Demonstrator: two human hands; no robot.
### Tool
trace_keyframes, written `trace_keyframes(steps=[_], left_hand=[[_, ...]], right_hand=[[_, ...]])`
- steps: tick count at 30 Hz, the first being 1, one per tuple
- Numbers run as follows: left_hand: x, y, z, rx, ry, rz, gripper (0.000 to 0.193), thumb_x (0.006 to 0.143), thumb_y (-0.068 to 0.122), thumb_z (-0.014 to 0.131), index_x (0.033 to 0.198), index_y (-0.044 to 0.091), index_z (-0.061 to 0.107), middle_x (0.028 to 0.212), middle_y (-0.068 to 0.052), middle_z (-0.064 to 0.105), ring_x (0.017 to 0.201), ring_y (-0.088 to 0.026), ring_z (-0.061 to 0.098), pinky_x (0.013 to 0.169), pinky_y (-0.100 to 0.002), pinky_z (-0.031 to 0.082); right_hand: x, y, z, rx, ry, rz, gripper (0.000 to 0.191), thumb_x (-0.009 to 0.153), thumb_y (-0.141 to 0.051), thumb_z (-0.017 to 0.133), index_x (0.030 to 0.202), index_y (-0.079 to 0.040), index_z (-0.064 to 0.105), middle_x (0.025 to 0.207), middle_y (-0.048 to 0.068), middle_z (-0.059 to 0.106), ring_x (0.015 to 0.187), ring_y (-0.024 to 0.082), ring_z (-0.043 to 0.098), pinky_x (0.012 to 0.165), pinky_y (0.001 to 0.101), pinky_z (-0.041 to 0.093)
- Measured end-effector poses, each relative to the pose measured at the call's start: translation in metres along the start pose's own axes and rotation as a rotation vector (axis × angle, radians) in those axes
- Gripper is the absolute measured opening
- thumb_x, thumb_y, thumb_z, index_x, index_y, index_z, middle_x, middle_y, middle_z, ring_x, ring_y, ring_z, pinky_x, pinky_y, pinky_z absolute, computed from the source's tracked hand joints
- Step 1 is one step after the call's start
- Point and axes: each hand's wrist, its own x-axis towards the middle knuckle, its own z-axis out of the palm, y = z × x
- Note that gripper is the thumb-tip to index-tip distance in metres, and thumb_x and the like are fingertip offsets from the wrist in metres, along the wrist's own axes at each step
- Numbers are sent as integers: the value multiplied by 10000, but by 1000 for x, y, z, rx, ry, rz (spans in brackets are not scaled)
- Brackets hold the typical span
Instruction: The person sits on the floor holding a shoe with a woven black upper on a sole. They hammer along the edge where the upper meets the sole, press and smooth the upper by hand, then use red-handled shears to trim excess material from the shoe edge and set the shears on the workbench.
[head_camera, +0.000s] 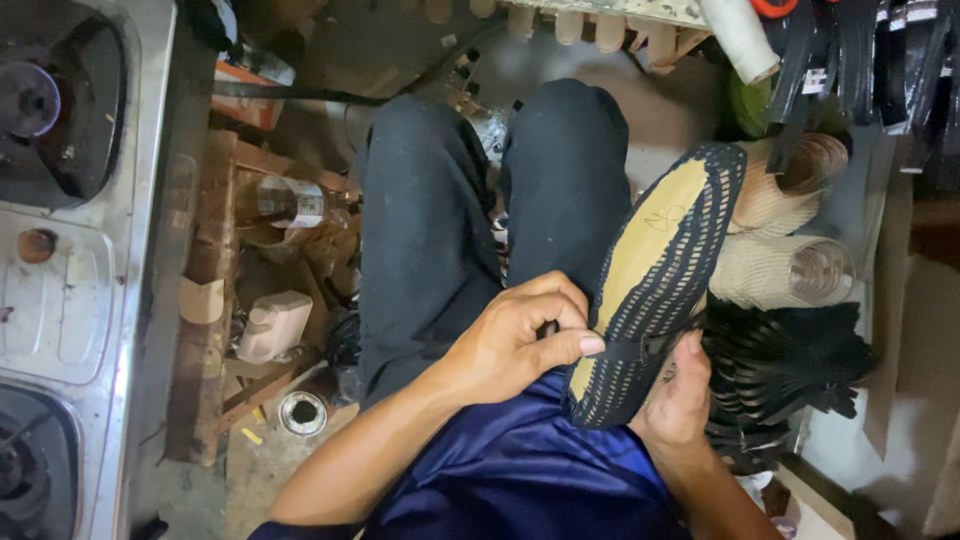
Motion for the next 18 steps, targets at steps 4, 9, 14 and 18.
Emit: trace_keyframes(steps=[4, 9, 14, 18], left_hand=[[-3, 0, 0, 24, 10, 18, 218, 960, 208, 757, 890, 23, 668, 949, -40, 625, 809, -143, 618, 716, -294, 511], [-11, -12, 5, 115, 73, 52, 236, 932, 244, 791, 924, 52, 655, 1083, -71, 619, 1012, -195, 624, 892, -336, 515], [-8, -41, 14, -63, 152, 43, 709, 798, 408, 849, 1313, 64, 504, 1660, -191, 225, 1558, -320, 229, 1230, -442, 249], [-12, -56, 14, -229, 85, -84, 842, 847, 458, 839, 1477, 95, 414, 1732, -163, 168, 1618, -280, 151, 1286, -434, 184]], right_hand=[[2, 1, 2, 9, -13, -7, 545, 1086, -409, 427, 1496, -54, 481, 1382, 97, 614, 1256, 259, 600, 1104, 448, 452], [1, 2, 5, 28, -29, 31, 553, 1091, -422, 430, 1479, -32, 493, 1369, 114, 624, 1240, 270, 609, 1091, 450, 461], [-10, 3, 15, 47, -71, 2, 581, 1099, -445, 431, 1516, -43, 475, 1374, 112, 616, 1245, 255, 597, 1087, 434, 460], [-10, 1, 18, -13, -86, -39, 565, 1038, -409, 460, 1505, -92, 447, 1362, 82, 612, 1236, 234, 595, 1071, 421, 464]])
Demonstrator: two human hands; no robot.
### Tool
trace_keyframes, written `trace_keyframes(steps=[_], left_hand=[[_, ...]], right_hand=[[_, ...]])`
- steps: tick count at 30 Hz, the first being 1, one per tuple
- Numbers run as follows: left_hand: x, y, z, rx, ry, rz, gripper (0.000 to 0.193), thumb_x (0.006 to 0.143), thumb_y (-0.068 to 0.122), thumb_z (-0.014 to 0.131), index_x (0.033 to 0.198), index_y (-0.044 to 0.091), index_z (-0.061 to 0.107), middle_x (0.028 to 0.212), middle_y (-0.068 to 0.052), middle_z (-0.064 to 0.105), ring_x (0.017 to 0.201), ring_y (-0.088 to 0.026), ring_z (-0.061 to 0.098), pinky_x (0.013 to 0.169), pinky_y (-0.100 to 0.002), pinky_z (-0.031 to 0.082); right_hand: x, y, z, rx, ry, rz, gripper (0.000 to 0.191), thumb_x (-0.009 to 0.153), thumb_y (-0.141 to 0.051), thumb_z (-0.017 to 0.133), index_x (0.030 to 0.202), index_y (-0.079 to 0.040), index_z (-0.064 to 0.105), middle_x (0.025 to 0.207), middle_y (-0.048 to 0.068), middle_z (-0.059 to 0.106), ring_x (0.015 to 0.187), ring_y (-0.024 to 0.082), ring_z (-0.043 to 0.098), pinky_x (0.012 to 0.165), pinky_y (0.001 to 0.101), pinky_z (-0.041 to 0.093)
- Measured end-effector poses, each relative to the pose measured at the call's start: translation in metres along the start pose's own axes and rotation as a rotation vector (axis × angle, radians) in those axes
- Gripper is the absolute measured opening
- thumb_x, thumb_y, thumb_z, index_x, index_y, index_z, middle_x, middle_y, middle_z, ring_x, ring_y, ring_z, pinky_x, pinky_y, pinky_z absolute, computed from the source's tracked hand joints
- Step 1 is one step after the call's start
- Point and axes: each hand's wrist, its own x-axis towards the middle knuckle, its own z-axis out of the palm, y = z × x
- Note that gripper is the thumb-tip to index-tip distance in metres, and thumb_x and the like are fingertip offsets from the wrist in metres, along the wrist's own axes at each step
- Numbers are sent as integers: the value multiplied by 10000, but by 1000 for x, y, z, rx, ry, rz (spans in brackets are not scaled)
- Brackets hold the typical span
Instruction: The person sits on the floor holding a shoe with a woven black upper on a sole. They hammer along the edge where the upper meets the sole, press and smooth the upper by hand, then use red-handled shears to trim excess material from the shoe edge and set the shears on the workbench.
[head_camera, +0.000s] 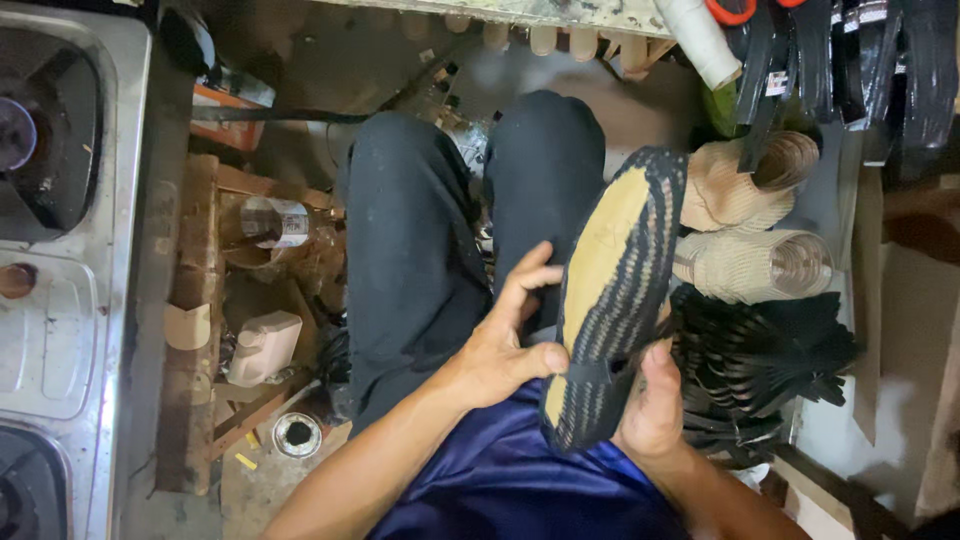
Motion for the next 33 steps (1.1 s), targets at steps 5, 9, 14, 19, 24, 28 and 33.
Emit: trace_keyframes(steps=[5, 9, 14, 19, 24, 28, 33], left_hand=[[-24, 15, 10, 420, 255, 148, 442, 1111, 363, 728, 1421, 114, 533, 1415, -98, 549, 1319, -202, 521, 1163, -317, 407], [-37, 33, 20, 467, 224, 131, 709, 1009, 287, 715, 1584, -2, 418, 1452, -196, 550, 1343, -289, 569, 1199, -378, 442], [-21, 31, 7, -5, 197, -53, 892, 838, 257, 752, 1563, -2, 301, 1329, -124, 566, 1170, -220, 568, 1021, -336, 476], [-15, 8, -2, -395, 241, -239, 661, 850, 177, 718, 1431, -38, 488, 1267, -111, 653, 1149, -203, 626, 1013, -348, 492], [-26, -15, -10, -538, 263, -338, 580, 880, 191, 666, 1387, -48, 517, 1263, -137, 669, 1132, -220, 659, 993, -364, 525], [-28, -31, -17, -574, 229, -367, 518, 936, 209, 598, 1375, -61, 543, 1237, -139, 678, 1107, -209, 668, 966, -350, 531], [-24, -38, -19, -546, 252, -376, 468, 994, 213, 545, 1364, -72, 557, 1207, -141, 687, 1061, -201, 678, 924, -348, 544]], right_hand=[[18, -7, 0, -634, 183, 4, 420, 1063, -306, 529, 1279, 55, 549, 1086, 221, 592, 943, 299, 566, 861, 492, 455], [21, -20, 20, -1281, 32, -368, 507, 1003, -361, 522, 1325, 28, 550, 1203, 180, 636, 1072, 293, 638, 923, 449, 507], [15, -42, 59, -1273, -304, -481, 568, 1020, -323, 522, 1400, 98, 496, 1307, 240, 562, 1103, 347, 627, 953, 409, 511], [26, -39, 68, -1465, -179, -558, 362, 899, -184, 727, 1216, -14, 685, 1192, 177, 644, 1079, 328, 633, 923, 419, 505], [48, -18, 37, -1059, -32, -14, 319, 859, -177, 778, 1100, 14, 689, 1016, 111, 732, 907, 147, 684, 809, 316, 547], [57, -4, 4, -749, -124, 273, 159, 907, -122, 751, 996, 10, 743, 939, 94, 740, 806, 87, 652, 745, 262, 539], [56, 4, -19, -568, -184, 251, 110, 910, -65, 719, 863, 33, 710, 1041, 43, 720, 842, 76, 641, 774, 245, 533]])
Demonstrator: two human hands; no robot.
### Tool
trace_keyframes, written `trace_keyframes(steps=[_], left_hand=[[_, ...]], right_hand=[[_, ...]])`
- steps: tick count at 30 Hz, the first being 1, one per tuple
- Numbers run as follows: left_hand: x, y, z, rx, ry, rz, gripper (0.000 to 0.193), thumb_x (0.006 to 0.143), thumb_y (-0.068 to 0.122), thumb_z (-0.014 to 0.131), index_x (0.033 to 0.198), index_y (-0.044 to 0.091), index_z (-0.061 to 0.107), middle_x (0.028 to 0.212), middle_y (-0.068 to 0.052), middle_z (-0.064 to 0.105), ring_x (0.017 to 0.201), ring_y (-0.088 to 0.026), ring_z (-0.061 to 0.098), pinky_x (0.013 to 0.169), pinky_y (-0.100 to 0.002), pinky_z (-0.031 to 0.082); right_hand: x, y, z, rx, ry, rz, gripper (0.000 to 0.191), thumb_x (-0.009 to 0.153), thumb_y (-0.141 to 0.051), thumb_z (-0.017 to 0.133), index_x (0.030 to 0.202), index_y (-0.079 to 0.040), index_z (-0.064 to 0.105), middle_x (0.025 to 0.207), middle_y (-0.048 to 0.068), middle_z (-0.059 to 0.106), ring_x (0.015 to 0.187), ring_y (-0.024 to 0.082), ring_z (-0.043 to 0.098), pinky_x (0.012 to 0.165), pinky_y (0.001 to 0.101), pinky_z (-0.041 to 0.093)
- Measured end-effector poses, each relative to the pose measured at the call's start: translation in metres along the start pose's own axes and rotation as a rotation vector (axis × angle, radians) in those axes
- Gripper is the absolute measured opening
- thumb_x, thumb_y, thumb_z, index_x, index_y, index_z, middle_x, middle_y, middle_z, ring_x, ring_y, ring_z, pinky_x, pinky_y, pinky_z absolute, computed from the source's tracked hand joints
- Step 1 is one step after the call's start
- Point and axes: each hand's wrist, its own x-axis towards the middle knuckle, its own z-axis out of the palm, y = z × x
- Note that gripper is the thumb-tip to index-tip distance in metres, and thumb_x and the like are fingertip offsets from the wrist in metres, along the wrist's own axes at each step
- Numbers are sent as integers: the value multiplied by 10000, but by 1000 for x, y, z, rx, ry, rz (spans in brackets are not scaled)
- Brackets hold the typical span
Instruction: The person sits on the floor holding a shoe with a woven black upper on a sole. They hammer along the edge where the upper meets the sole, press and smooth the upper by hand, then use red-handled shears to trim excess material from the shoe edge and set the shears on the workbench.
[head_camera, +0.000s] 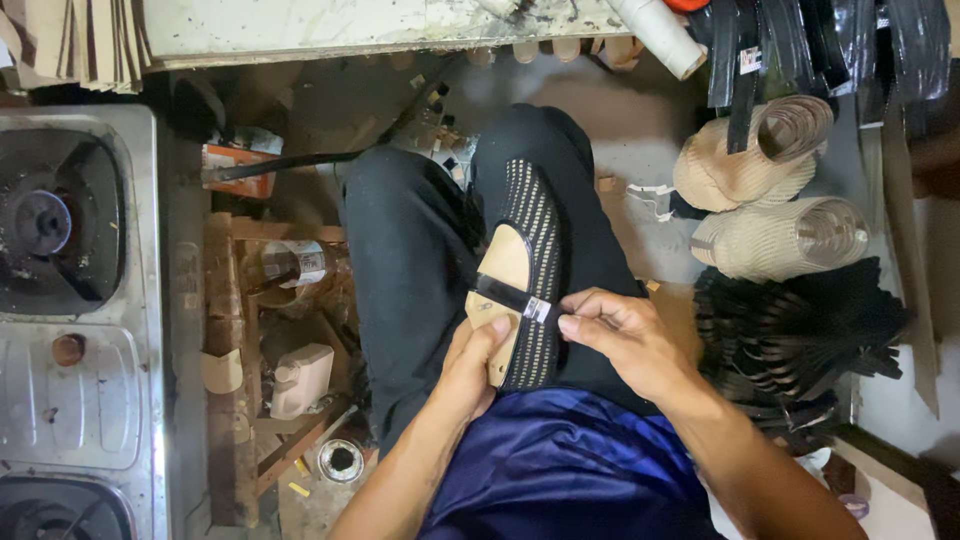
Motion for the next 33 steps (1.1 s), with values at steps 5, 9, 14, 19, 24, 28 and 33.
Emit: trace_keyframes(steps=[5, 9, 14, 19, 24, 28, 33], left_hand=[[2, 3, 1, -57, 52, 19, 478, 1023, 294, 542, 1374, -29, 535, 1209, -121, 683, 1058, -196, 679, 926, -356, 552], [3, 3, -1, -67, 128, 106, 516, 995, 314, 606, 1421, 37, 515, 1236, -73, 673, 1080, -162, 657, 944, -333, 538], [5, 3, -3, 141, 169, 194, 693, 843, 240, 836, 1400, -14, 512, 1180, -65, 665, 1045, -166, 648, 926, -349, 543], [0, 10, -4, -74, 62, 249, 774, 828, 342, 871, 1417, 9, 494, 1132, -83, 665, 1001, -193, 658, 890, -365, 544], [-4, 12, -8, -98, -32, 218, 913, 792, 397, 885, 1507, 86, 411, 1220, -35, 614, 1082, -160, 629, 940, -338, 533], [3, 5, -7, -67, -43, 170, 912, 876, 428, 826, 1561, 24, 379, 1313, -75, 594, 1159, -186, 600, 1002, -357, 508], [4, 5, -5, -12, -3, 114, 966, 859, 398, 783, 1608, 98, 251, 1502, -85, 482, 1319, -209, 526, 1109, -378, 446]], right_hand=[[2, -3, 6, -93, -43, -10, 140, 904, -55, 741, 802, 31, 699, 997, 53, 712, 802, 88, 618, 728, 245, 495], [7, -9, 23, -157, -32, -56, 139, 878, -70, 750, 804, 31, 689, 988, 43, 688, 806, 86, 675, 712, 243, 554], [6, -15, 36, -332, 33, -37, 158, 868, -84, 766, 813, 49, 700, 953, 59, 710, 730, 99, 699, 653, 252, 561], [-9, -21, 42, -63, -10, -77, 120, 908, -62, 732, 889, 57, 736, 1000, 84, 714, 760, 84, 618, 653, 247, 494], [-26, -23, 50, -184, 8, -194, 124, 915, -72, 721, 878, 45, 710, 974, 71, 705, 755, 75, 630, 650, 232, 517], [-26, -20, 51, -258, 58, -219, 147, 920, -89, 717, 855, 42, 696, 950, 70, 697, 747, 74, 642, 658, 230, 528], [-21, -16, 48, -313, 125, -134, 160, 907, -112, 716, 847, 36, 696, 921, 57, 700, 686, 77, 625, 612, 242, 510]])
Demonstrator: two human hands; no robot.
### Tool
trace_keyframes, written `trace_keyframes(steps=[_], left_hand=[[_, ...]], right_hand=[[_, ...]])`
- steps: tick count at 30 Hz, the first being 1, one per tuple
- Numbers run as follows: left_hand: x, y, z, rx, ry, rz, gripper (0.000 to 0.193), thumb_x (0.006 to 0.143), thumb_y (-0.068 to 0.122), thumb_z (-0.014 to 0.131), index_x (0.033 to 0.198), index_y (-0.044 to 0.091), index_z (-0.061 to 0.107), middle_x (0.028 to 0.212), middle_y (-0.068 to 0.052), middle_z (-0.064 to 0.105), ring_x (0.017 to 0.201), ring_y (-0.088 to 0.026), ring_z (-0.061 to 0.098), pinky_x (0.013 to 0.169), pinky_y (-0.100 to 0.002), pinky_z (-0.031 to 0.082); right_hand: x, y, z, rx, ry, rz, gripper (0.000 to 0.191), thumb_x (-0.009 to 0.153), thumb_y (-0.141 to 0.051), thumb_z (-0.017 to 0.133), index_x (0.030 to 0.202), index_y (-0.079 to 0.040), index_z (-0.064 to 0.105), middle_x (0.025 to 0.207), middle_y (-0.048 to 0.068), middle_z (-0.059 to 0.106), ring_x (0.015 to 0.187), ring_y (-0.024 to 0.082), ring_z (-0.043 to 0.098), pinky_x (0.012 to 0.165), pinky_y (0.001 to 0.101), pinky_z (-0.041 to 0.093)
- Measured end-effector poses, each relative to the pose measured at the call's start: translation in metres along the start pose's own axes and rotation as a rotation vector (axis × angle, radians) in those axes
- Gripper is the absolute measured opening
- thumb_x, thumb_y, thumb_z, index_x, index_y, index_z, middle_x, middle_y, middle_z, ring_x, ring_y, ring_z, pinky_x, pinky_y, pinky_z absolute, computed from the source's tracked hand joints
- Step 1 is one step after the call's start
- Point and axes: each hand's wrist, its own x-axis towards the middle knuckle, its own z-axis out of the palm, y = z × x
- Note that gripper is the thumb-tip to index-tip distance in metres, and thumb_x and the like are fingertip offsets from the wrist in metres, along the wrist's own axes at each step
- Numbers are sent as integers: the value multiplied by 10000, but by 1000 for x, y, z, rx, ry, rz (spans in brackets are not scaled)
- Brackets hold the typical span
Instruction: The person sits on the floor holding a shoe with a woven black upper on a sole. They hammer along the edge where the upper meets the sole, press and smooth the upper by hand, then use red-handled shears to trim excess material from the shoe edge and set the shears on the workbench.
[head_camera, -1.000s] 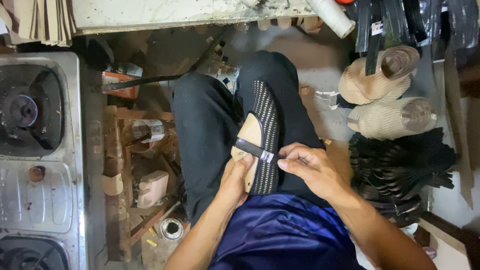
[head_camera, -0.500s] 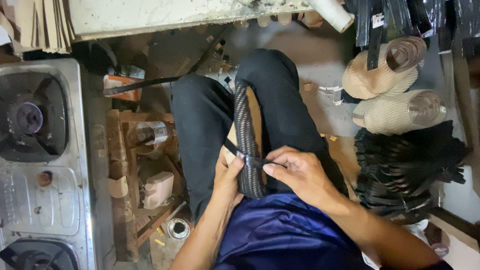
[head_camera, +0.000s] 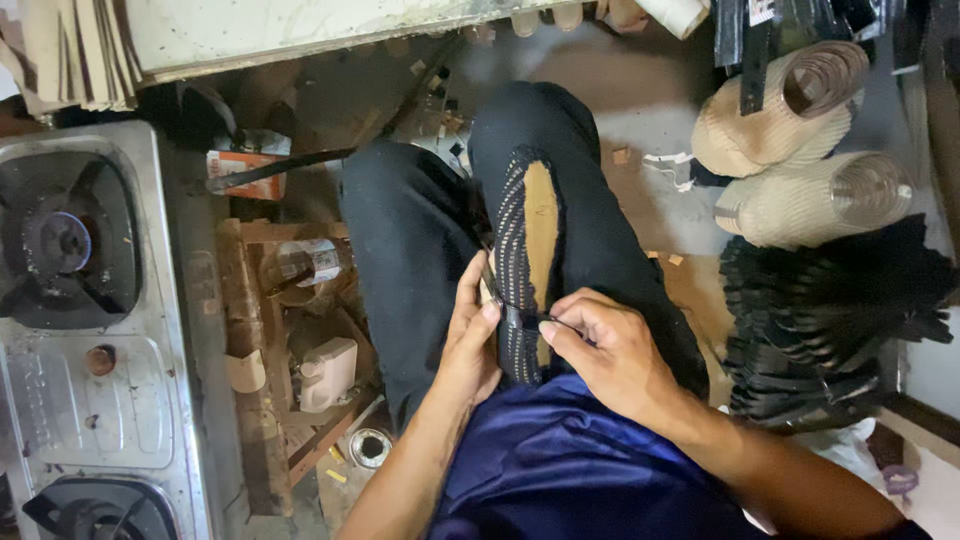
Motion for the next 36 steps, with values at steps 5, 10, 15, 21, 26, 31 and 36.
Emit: trace_keyframes(steps=[5, 10, 15, 21, 26, 31, 36], left_hand=[[-1, 1, 0, 102, -111, 91, 984, 870, 357, 783, 1639, 68, 242, 1606, -93, 416, 1462, -218, 446, 1217, -371, 353], [3, -7, -3, 152, -73, 46, 991, 831, 278, 773, 1632, 53, 234, 1567, -132, 419, 1428, -258, 433, 1189, -394, 345], [2, -10, -2, 293, -29, 54, 998, 878, 221, 699, 1649, 27, 97, 1624, -144, 369, 1464, -244, 414, 1195, -360, 333], [-7, -12, 8, 555, 39, 90, 1068, 918, 191, 657, 1636, 24, -116, 1578, -214, 401, 1389, -264, 476, 1149, -345, 374], [-5, -9, 6, 537, 1, 16, 1129, 898, 216, 652, 1632, 28, -186, 1518, -233, 450, 1317, -294, 519, 1119, -343, 408], [3, -9, -4, 581, -81, 73, 1216, 857, 167, 756, 1596, -11, -194, 1611, -174, 318, 1444, -248, 398, 1177, -345, 336], [2, -9, 2, 703, -5, 131, 1221, 836, 162, 788, 1610, -29, -137, 1592, -211, 299, 1454, -263, 381, 1187, -351, 327]], right_hand=[[-1, 2, 0, -43, 12, -2, 173, 900, -126, 720, 842, 34, 690, 859, 41, 702, 630, 93, 570, 557, 268, 466], [1, 6, 2, -112, 10, -72, 173, 894, -118, 718, 808, 21, 663, 840, 46, 683, 615, 114, 588, 562, 275, 477], [2, 12, 1, -166, 44, -140, 149, 881, -94, 716, 797, 11, 651, 842, 57, 681, 641, 137, 631, 589, 284, 507], [-1, 14, -3, -191, 64, -125, 155, 858, -76, 727, 785, 18, 627, 841, 65, 682, 624, 164, 633, 562, 309, 497], [-2, 12, -1, -195, 32, -81, 125, 850, -73, 717, 804, 10, 637, 841, 60, 683, 623, 166, 677, 568, 304, 530], [-1, 10, 0, -226, 12, -150, 127, 824, -63, 724, 802, 11, 622, 881, 82, 680, 691, 180, 700, 628, 307, 556], [0, 13, -1, -209, 0, -204, 145, 812, -68, 722, 772, 8, 606, 902, 93, 671, 711, 210, 703, 642, 320, 565]])
